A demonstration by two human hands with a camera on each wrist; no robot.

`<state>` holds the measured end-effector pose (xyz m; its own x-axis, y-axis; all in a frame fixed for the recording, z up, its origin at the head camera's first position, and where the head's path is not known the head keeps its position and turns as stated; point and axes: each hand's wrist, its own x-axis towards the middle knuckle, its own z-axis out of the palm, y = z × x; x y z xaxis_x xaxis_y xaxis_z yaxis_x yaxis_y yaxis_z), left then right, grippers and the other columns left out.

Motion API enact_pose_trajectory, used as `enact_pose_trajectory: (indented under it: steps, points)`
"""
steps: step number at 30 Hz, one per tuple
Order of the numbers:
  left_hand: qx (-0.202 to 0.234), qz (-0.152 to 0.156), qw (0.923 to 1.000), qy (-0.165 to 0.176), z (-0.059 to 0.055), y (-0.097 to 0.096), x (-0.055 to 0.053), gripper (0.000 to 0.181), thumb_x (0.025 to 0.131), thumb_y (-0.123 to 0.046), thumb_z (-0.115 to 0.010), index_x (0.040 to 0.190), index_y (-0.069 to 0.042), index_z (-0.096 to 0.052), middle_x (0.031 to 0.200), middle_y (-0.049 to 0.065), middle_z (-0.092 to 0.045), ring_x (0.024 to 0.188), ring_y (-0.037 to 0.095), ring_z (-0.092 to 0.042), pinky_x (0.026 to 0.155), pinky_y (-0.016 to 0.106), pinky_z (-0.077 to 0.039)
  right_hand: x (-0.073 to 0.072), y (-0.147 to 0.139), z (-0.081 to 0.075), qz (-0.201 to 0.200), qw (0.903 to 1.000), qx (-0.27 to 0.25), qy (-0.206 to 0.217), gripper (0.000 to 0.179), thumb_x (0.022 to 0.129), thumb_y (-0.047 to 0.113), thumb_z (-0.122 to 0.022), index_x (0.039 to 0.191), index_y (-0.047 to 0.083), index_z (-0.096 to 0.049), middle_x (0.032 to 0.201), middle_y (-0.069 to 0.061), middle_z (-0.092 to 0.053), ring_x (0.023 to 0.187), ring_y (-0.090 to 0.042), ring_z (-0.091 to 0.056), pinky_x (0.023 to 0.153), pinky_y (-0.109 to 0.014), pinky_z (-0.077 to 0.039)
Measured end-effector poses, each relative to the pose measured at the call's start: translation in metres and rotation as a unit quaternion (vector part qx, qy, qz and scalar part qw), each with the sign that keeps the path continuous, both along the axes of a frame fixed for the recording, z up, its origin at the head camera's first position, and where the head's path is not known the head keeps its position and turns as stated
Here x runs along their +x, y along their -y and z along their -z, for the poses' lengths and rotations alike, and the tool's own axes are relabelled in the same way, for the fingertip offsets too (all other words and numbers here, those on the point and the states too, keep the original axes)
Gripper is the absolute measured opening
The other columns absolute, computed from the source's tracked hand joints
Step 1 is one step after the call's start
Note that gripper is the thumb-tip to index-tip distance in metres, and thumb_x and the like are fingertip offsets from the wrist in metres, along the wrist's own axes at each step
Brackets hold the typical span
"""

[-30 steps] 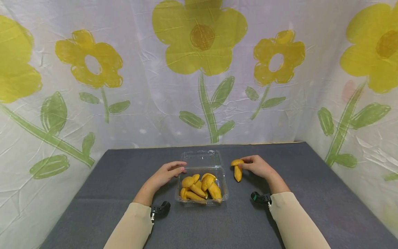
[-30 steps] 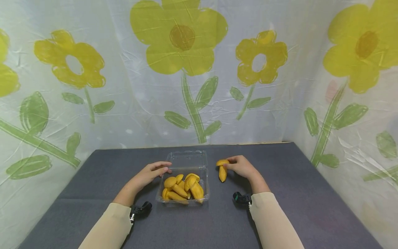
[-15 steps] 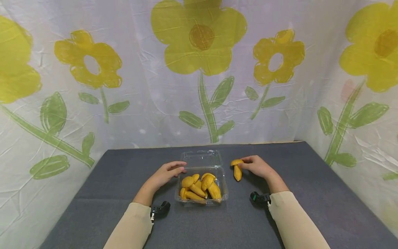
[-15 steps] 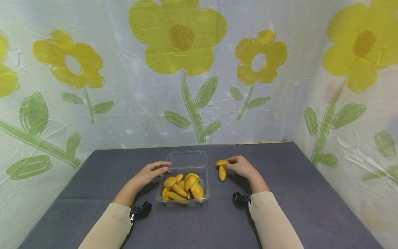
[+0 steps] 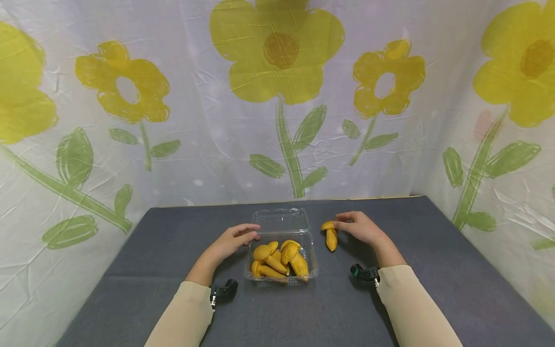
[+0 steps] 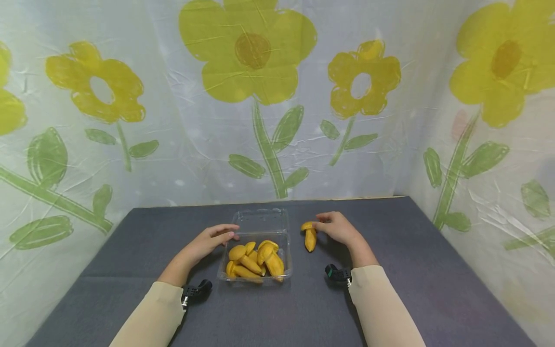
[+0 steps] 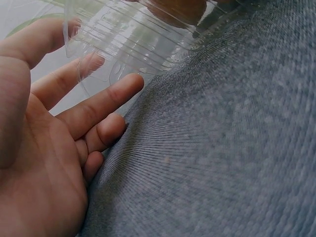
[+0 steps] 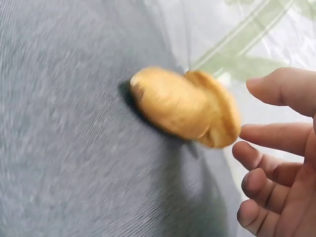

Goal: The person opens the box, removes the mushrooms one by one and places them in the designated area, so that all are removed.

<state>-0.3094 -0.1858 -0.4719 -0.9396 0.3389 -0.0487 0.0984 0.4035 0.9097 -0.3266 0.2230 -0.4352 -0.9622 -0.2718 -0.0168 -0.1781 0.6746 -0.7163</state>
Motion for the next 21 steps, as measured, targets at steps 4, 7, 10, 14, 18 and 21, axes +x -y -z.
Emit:
enact_pose_trajectory:
  steps: [4,7,10,14,18,21]
  points:
    - [-0.001,-0.002,1.0000,0.001,0.001,0.000,0.000,0.042,0.106,-0.036,-0.060,0.143,-0.018,-0.061,0.124,0.002,-0.070,0.118,0.027,-0.061,0.101,0.059,-0.043,0.004,0.004,-0.010,0.002,0.9999,-0.007,-0.012,0.056,0.104,0.034,-0.063,0.145,-0.003,-0.055,0.142,-0.024,-0.055,0.132,-0.044,-0.048,0.105,-0.060,-0.041]
    - [-0.002,-0.001,1.0000,-0.002,0.001,0.000,-0.001,0.041,0.106,-0.034,-0.059,0.144,-0.017,-0.061,0.123,0.002,-0.071,0.118,0.027,-0.061,0.101,0.058,-0.043,0.008,0.009,-0.017,-0.008,0.9996,-0.010,-0.023,0.055,0.104,0.033,-0.064,0.145,-0.001,-0.055,0.142,-0.023,-0.055,0.129,-0.042,-0.051,0.103,-0.059,-0.042]
    - [-0.003,0.000,1.0000,-0.004,0.001,0.000,-0.001,0.041,0.107,-0.033,-0.059,0.144,-0.016,-0.061,0.123,0.002,-0.071,0.118,0.027,-0.061,0.101,0.057,-0.044,0.012,0.016,-0.025,-0.023,0.9991,-0.014,-0.032,0.052,0.103,0.031,-0.064,0.145,0.001,-0.056,0.139,-0.022,-0.058,0.121,-0.039,-0.056,0.097,-0.055,-0.047]
    - [-0.003,0.002,1.0000,-0.008,0.000,-0.001,0.000,0.041,0.107,-0.031,-0.058,0.144,-0.015,-0.060,0.122,0.003,-0.071,0.118,0.026,-0.062,0.100,0.055,-0.045,0.017,0.026,-0.033,-0.044,0.9981,-0.026,-0.035,0.049,0.103,0.028,-0.065,0.145,0.004,-0.057,0.132,-0.017,-0.062,0.113,-0.034,-0.061,0.090,-0.050,-0.051]
    - [-0.004,0.003,1.0000,-0.008,0.000,-0.001,0.000,0.041,0.107,-0.031,-0.058,0.145,-0.015,-0.060,0.122,0.003,-0.071,0.118,0.026,-0.061,0.100,0.055,-0.045,0.021,0.037,-0.038,-0.072,0.9961,-0.044,-0.026,0.049,0.103,0.028,-0.065,0.146,0.006,-0.057,0.128,-0.014,-0.063,0.112,-0.033,-0.064,0.088,-0.048,-0.051]
    - [-0.003,0.003,1.0000,-0.008,0.000,-0.001,0.000,0.042,0.107,-0.032,-0.058,0.145,-0.015,-0.060,0.123,0.003,-0.071,0.118,0.026,-0.061,0.100,0.055,-0.044,0.025,0.045,-0.041,-0.090,0.9942,-0.056,-0.018,0.047,0.102,0.028,-0.067,0.144,0.008,-0.059,0.130,-0.016,-0.062,0.111,-0.031,-0.064,0.088,-0.047,-0.051]
